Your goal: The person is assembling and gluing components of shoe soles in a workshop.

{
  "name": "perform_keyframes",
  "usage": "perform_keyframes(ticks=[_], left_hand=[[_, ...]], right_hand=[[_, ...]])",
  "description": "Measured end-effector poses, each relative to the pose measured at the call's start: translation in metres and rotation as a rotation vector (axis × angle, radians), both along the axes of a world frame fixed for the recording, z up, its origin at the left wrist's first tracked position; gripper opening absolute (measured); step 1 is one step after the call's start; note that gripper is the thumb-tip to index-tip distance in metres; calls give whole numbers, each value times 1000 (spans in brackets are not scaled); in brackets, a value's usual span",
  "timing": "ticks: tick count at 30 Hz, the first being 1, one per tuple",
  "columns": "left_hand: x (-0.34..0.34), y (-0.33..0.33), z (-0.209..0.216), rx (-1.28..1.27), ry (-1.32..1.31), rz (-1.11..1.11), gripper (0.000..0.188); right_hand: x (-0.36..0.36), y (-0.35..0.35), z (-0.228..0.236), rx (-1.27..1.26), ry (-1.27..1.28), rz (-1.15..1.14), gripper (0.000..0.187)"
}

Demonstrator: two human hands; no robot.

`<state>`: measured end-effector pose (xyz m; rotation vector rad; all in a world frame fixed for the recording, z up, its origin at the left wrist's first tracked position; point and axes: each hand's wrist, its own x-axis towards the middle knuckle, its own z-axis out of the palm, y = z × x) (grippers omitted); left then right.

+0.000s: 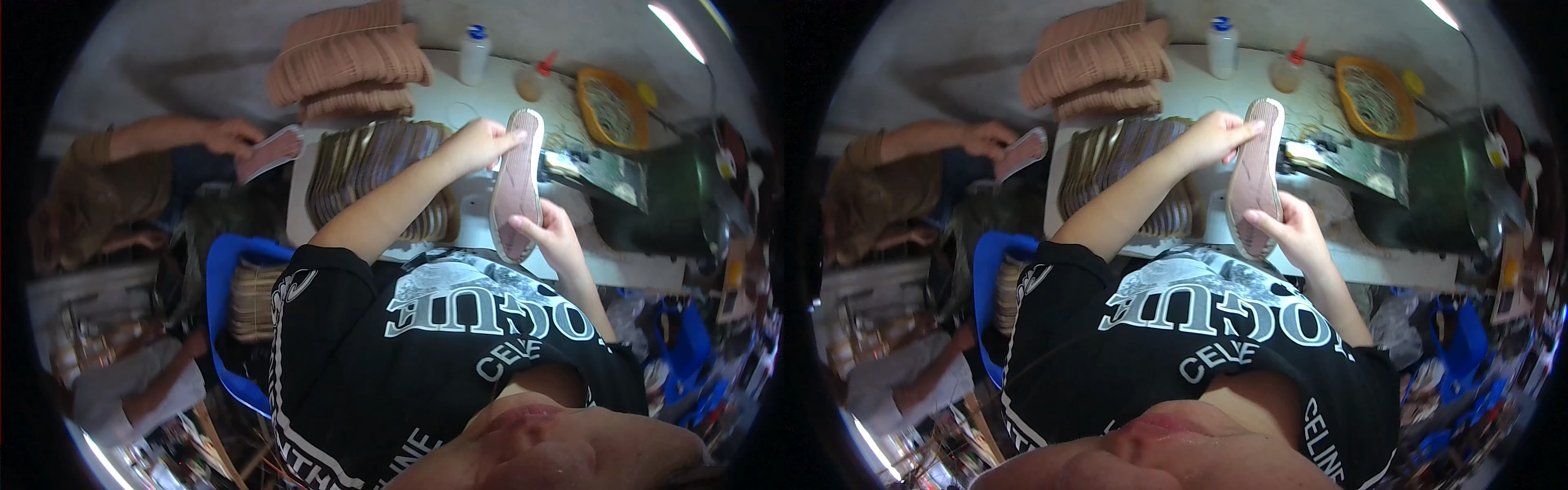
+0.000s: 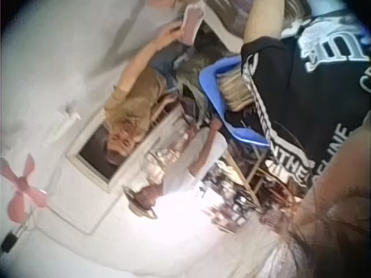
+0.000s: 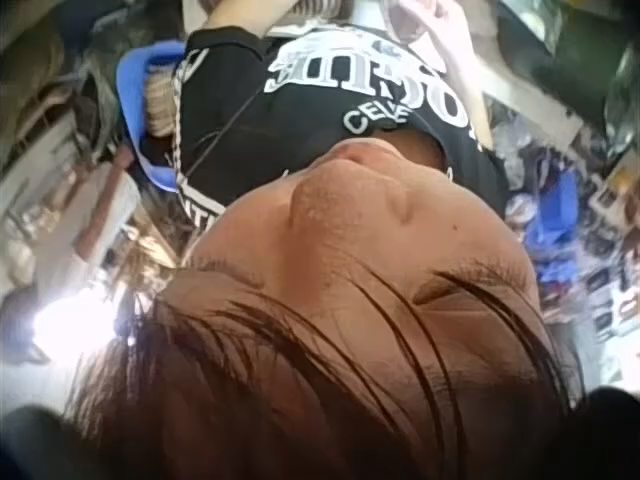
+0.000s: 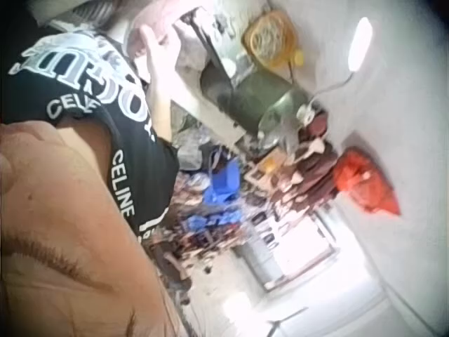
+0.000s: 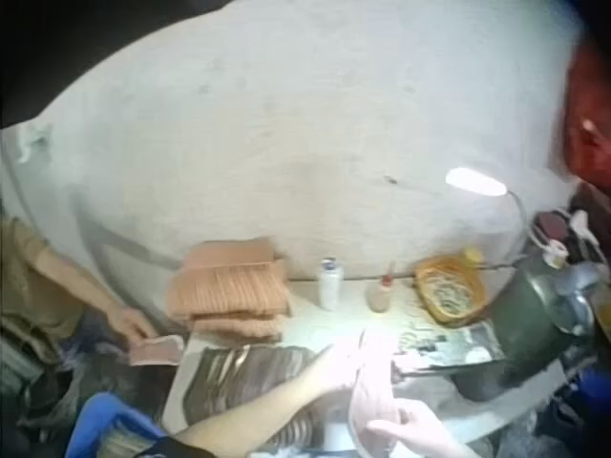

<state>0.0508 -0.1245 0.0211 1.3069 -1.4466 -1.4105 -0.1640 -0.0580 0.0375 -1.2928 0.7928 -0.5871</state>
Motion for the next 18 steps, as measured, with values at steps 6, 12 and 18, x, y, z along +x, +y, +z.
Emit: perform_keyframes(ticks=[6,12,18], left_hand=[[47,110,-8,24,-256,133,41],[98,190,-4,128,78,790,41],[189,202,31,-693,-1236,905,23]], right_hand=[[9,-11,-57,-194,341,41,33],[31,-31,-79,-701,655,19,55],[49,-19,-45,-923,568,161,56]])
